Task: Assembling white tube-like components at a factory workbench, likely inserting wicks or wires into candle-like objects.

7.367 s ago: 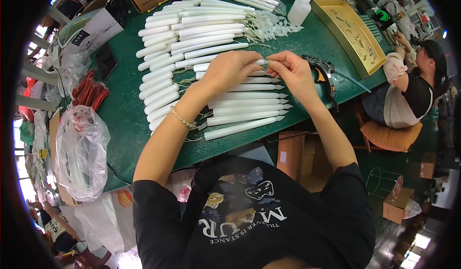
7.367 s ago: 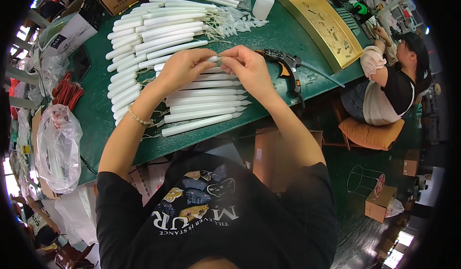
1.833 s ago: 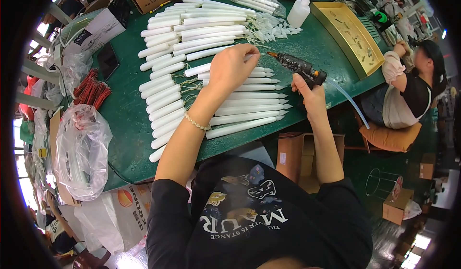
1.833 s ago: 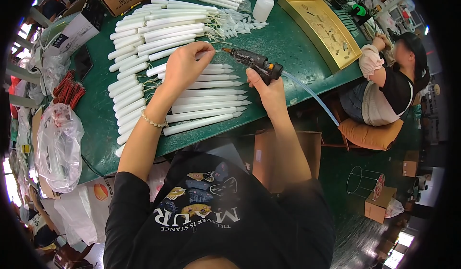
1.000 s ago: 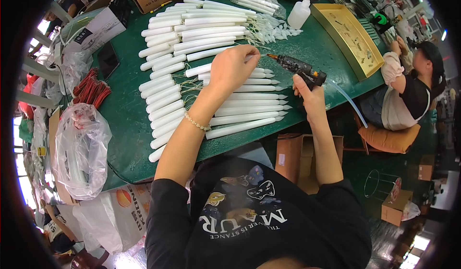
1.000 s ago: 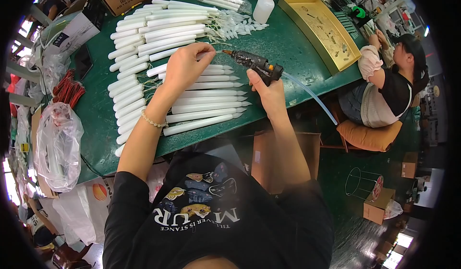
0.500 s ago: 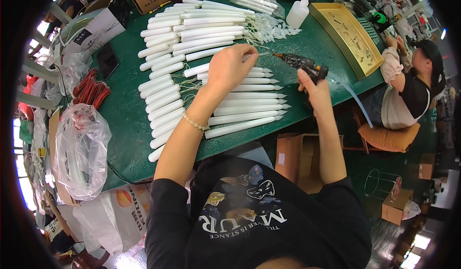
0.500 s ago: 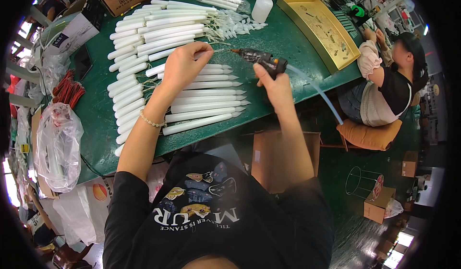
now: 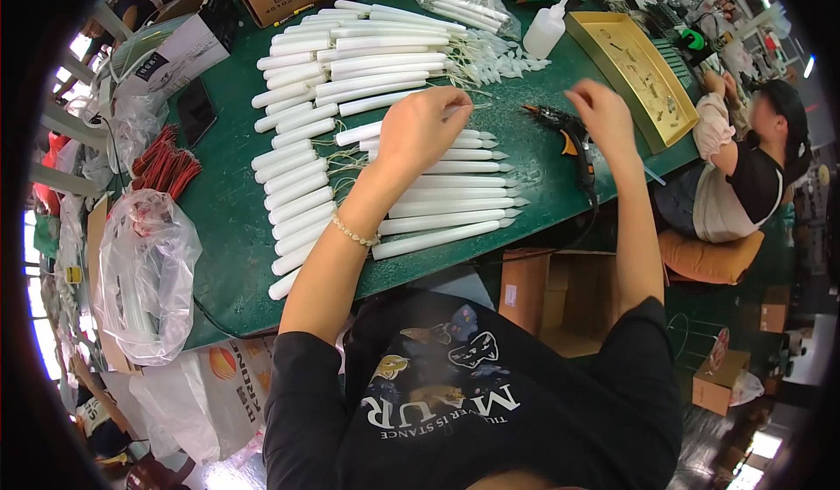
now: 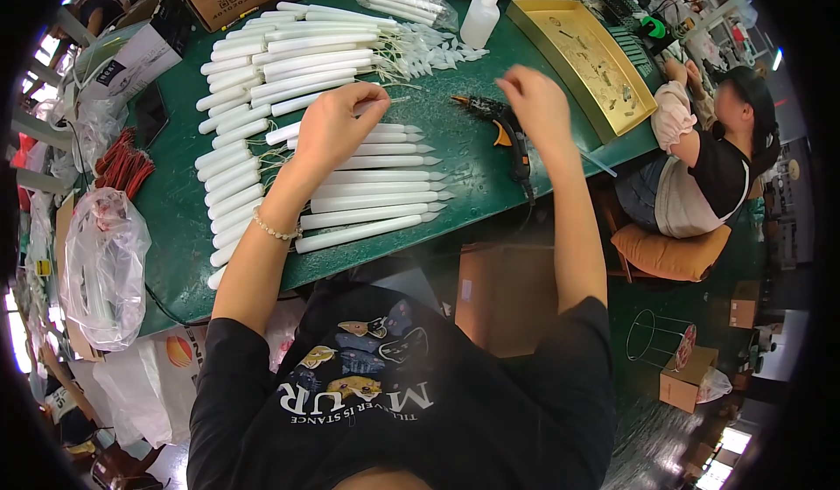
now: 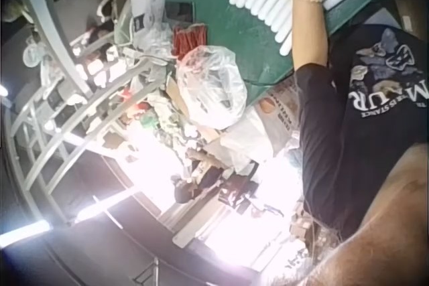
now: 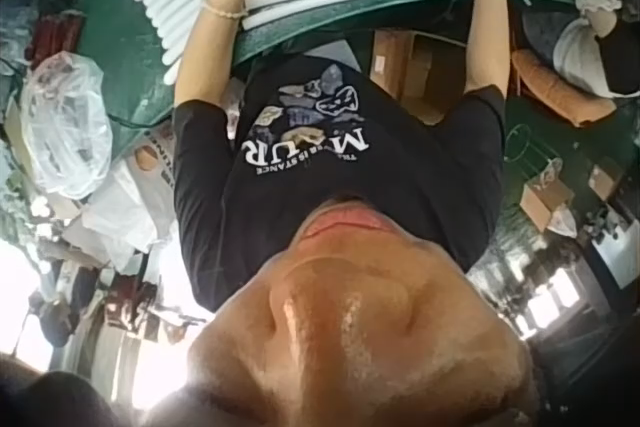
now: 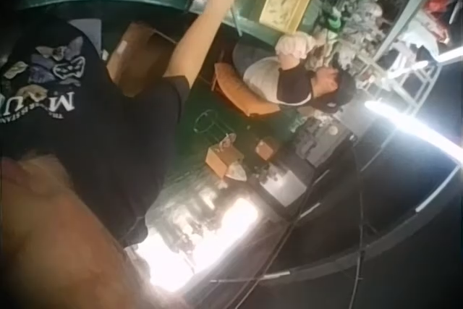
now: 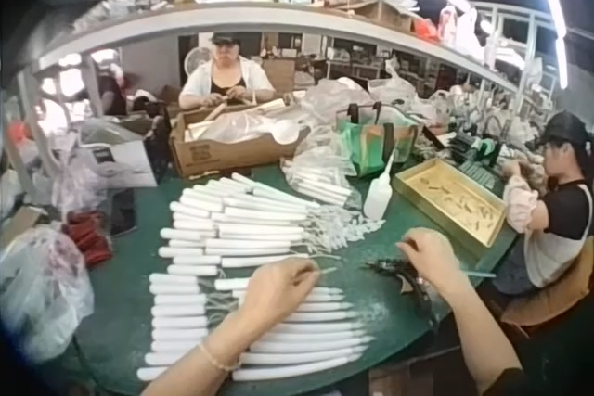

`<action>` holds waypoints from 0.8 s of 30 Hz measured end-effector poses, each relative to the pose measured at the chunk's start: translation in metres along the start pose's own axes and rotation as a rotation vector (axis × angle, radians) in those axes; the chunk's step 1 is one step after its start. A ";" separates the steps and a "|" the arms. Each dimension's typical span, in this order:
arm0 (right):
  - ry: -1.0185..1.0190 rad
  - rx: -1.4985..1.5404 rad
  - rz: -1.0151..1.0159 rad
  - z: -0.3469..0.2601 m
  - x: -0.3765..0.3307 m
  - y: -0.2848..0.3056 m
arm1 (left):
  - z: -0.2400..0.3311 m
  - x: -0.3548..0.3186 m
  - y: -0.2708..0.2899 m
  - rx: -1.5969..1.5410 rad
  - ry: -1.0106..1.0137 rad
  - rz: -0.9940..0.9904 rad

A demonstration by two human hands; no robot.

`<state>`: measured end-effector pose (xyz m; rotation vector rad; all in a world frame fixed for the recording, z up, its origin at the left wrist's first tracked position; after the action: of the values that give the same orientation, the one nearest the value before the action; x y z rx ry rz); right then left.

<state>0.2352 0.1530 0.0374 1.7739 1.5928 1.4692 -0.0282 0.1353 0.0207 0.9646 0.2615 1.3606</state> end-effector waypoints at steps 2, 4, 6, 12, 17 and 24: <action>0.250 0.008 0.025 -0.013 0.025 -0.020 | 0.000 -0.001 -0.001 0.006 0.000 -0.011; 0.239 0.036 -0.061 -0.010 0.044 -0.044 | 0.002 0.000 -0.002 -0.002 -0.017 -0.009; 0.236 0.072 -0.151 -0.010 0.056 -0.062 | 0.001 -0.001 -0.001 -0.007 -0.015 -0.010; 0.053 -0.079 -0.389 -0.016 0.061 -0.069 | 0.004 -0.001 0.002 -0.013 -0.012 -0.022; -0.301 0.867 -0.335 -0.053 0.029 -0.041 | 0.003 -0.001 0.008 -0.120 0.003 -0.042; -0.361 1.209 -0.312 -0.076 -0.010 -0.050 | 0.004 -0.002 0.010 -0.173 0.041 -0.094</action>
<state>0.1467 0.1321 0.0247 1.9366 2.5894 -0.1092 -0.0329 0.1306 0.0297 0.7724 0.2133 1.2955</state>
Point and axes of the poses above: each hand's wrist, its own x-axis towards the middle knuckle, its own y-axis out of the back of the hand, z = x × y, the point moved 4 cm from there along x, towards the middle knuckle, and after that the axes turned 11 degrees about x, right-handed, at the moved point
